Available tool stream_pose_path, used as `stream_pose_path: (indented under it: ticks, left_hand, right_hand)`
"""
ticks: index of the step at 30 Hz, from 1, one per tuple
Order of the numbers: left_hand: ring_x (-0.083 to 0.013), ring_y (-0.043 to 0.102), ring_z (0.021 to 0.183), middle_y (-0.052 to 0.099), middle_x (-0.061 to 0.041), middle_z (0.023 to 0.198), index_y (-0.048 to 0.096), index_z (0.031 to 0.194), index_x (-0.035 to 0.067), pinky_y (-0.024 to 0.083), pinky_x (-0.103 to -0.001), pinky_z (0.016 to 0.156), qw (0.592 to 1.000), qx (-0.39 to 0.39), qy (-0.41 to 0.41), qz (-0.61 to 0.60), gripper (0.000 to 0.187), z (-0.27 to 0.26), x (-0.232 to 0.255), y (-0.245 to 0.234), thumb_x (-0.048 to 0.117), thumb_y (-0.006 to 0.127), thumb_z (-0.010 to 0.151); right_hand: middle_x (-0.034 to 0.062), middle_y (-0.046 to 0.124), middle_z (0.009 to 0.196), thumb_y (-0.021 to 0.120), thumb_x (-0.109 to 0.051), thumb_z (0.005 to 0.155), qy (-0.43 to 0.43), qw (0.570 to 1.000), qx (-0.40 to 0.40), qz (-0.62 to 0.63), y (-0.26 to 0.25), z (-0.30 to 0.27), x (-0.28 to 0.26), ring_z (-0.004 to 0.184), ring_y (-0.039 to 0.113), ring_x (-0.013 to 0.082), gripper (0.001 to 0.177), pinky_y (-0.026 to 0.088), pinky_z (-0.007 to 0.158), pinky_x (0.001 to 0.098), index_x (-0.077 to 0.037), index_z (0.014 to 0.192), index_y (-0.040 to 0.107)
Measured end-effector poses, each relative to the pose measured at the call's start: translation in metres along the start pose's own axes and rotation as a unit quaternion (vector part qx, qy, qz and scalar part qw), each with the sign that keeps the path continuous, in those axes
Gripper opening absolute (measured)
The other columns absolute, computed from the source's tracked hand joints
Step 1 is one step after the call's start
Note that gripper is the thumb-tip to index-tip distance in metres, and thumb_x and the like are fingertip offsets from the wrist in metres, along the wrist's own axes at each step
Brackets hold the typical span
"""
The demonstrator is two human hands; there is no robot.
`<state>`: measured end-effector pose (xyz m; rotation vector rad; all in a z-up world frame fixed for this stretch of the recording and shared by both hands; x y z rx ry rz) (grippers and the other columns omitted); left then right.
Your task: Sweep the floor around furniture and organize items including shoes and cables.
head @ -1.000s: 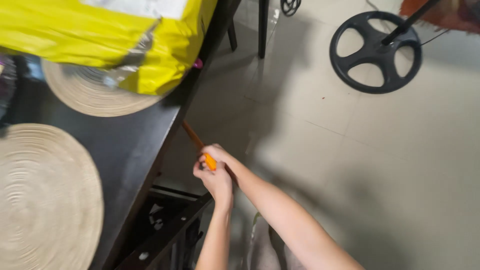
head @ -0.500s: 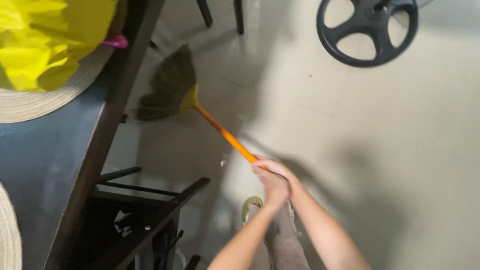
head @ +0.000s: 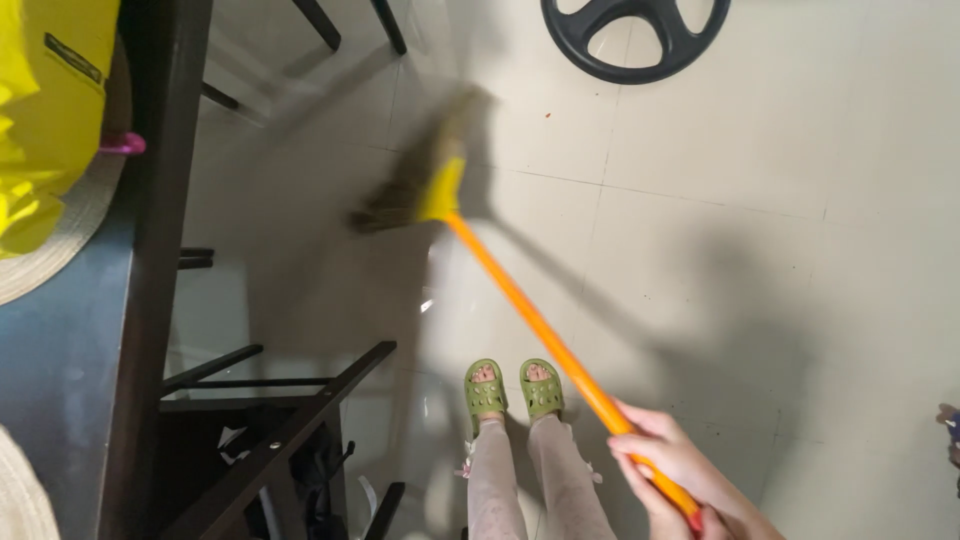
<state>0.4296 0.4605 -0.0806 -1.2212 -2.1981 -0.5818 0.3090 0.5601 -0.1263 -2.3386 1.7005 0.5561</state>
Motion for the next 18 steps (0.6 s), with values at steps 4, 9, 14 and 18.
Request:
stream_pose_path:
  ticks: [4, 9, 14, 18]
  left_hand:
    - [-0.0256, 0.063, 0.113, 0.046, -0.021, 0.141, -0.030, 0.153, 0.013, 0.056, -0.035, 0.091, 0.996, 0.026, 0.082, -0.027, 0.105, 0.122, 0.083, -0.162, 0.009, 0.055, 0.092]
    - [-0.0228, 0.065, 0.104, 0.051, -0.018, 0.133, -0.028, 0.155, 0.016, 0.059, -0.034, 0.084, 0.983, 0.115, 0.133, -0.049, 0.104, 0.267, 0.132, -0.262, 0.011, 0.056, 0.095]
    - [-0.0333, 0.050, 0.135, 0.022, -0.028, 0.163, -0.013, 0.162, 0.009, 0.048, -0.039, 0.103, 0.900, 0.279, 0.335, 0.011, 0.087, 0.427, 0.134, -0.398, 0.014, 0.051, 0.103]
    - [-0.0345, 0.040, 0.147, 0.018, -0.026, 0.169, -0.013, 0.162, 0.010, 0.042, -0.040, 0.112, 0.892, 0.308, 0.329, 0.022, 0.084, 0.542, 0.128, -0.504, 0.023, 0.049, 0.107]
  right_hand:
    - [-0.0043, 0.054, 0.072, 0.064, -0.005, 0.085, -0.093, 0.978, -0.174, -0.075, 0.077, 0.063, -0.047, 0.060, 0.048, 0.0041, 0.068, 0.036, 0.048, 0.0204, -0.013, 0.151, 0.055]
    - [-0.0049, 0.055, 0.075, 0.058, -0.004, 0.091, -0.123, 0.930, -0.342, -0.058, 0.221, 0.219, -0.092, 0.063, 0.058, 0.0044, 0.058, 0.064, 0.063, 0.0254, -0.010, 0.149, 0.051]
    - [-0.0020, 0.061, 0.077, 0.068, 0.003, 0.084, -0.299, 0.872, -0.358, -0.150, 0.370, 0.410, -0.113, 0.062, 0.056, 0.0031, 0.060, 0.046, 0.053, 0.0233, 0.000, 0.143, 0.063]
    - [0.0071, 0.064, 0.069, 0.065, 0.003, 0.081, -0.314, 0.860, -0.354, -0.191, 0.475, 0.483, -0.155, 0.054, 0.060, 0.0120, 0.062, 0.052, 0.052, 0.0308, -0.001, 0.143, 0.060]
Point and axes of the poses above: each hand's wrist, its own z-axis towards the middle knuckle, its own y-axis out of the palm, x = y × z, the point moved 7 cm from there along z, towards the middle knuckle
